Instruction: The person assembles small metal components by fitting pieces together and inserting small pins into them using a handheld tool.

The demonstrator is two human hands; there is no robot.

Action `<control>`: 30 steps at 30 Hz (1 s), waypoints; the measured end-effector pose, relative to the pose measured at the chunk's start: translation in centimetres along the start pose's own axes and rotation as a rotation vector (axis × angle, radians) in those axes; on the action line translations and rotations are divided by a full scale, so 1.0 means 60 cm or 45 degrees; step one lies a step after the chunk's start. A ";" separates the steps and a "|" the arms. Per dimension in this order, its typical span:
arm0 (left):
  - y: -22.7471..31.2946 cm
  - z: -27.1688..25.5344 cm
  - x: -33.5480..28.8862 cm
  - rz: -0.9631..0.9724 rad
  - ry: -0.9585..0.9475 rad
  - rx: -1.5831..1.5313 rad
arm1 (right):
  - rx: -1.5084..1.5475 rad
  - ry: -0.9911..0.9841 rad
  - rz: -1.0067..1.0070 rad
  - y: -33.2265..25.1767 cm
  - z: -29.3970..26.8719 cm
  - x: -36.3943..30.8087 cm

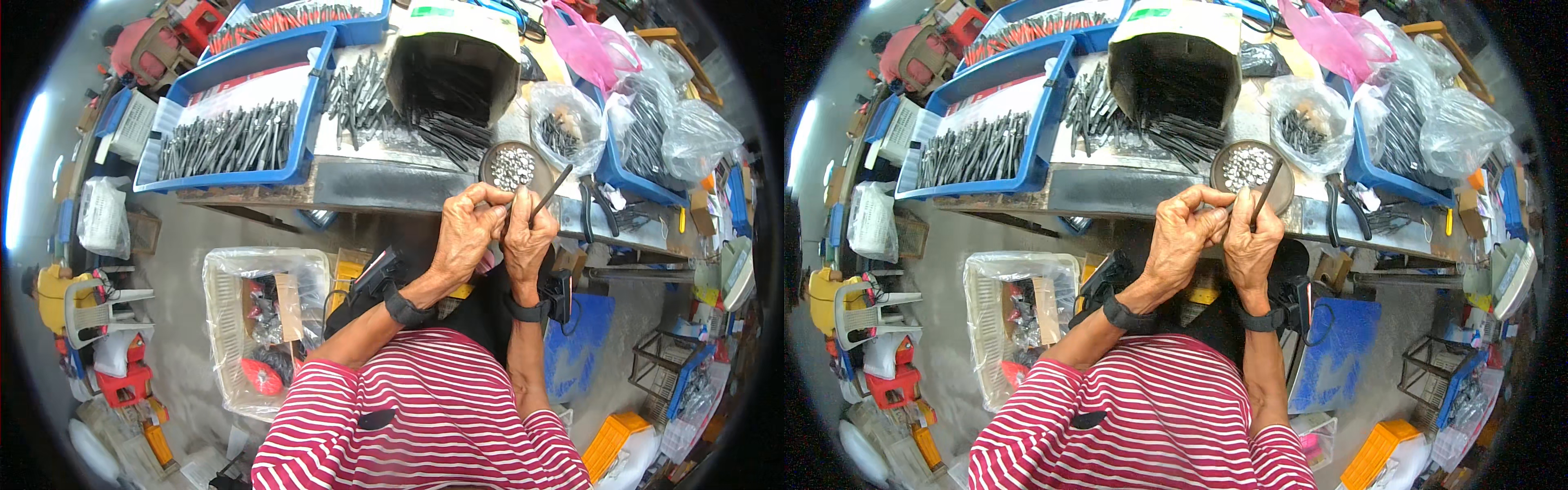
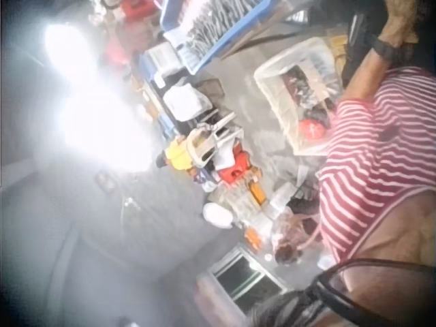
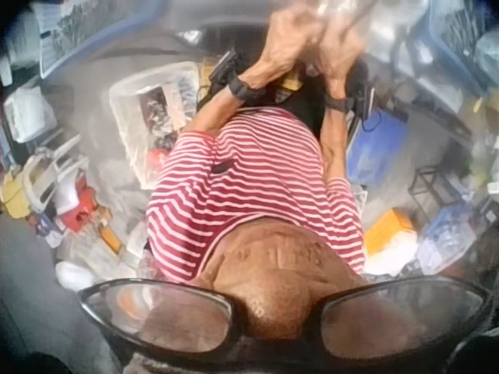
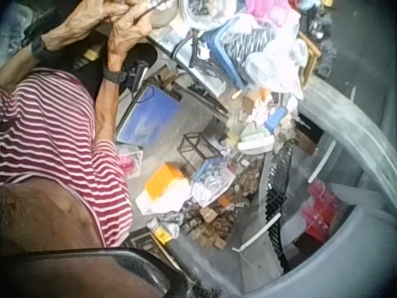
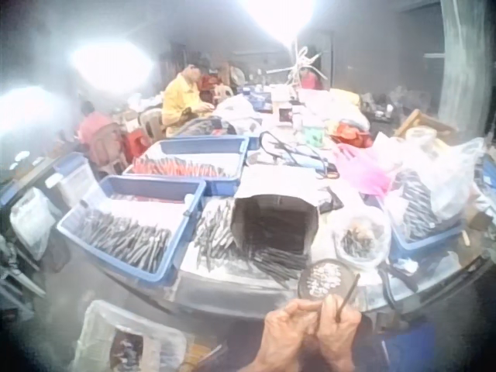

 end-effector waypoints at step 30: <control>0.178 -0.266 0.179 0.793 0.628 1.587 | 0.561 -0.376 0.449 0.047 0.001 -0.005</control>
Point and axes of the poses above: each hand's wrist, its own x-axis towards the middle knuckle, its own z-axis out of the palm, y = z × x, the point moved 10 cm from there along x, towards the middle knuckle, and after that the axes turned 14 degrees about z, right-handed, at the moved point
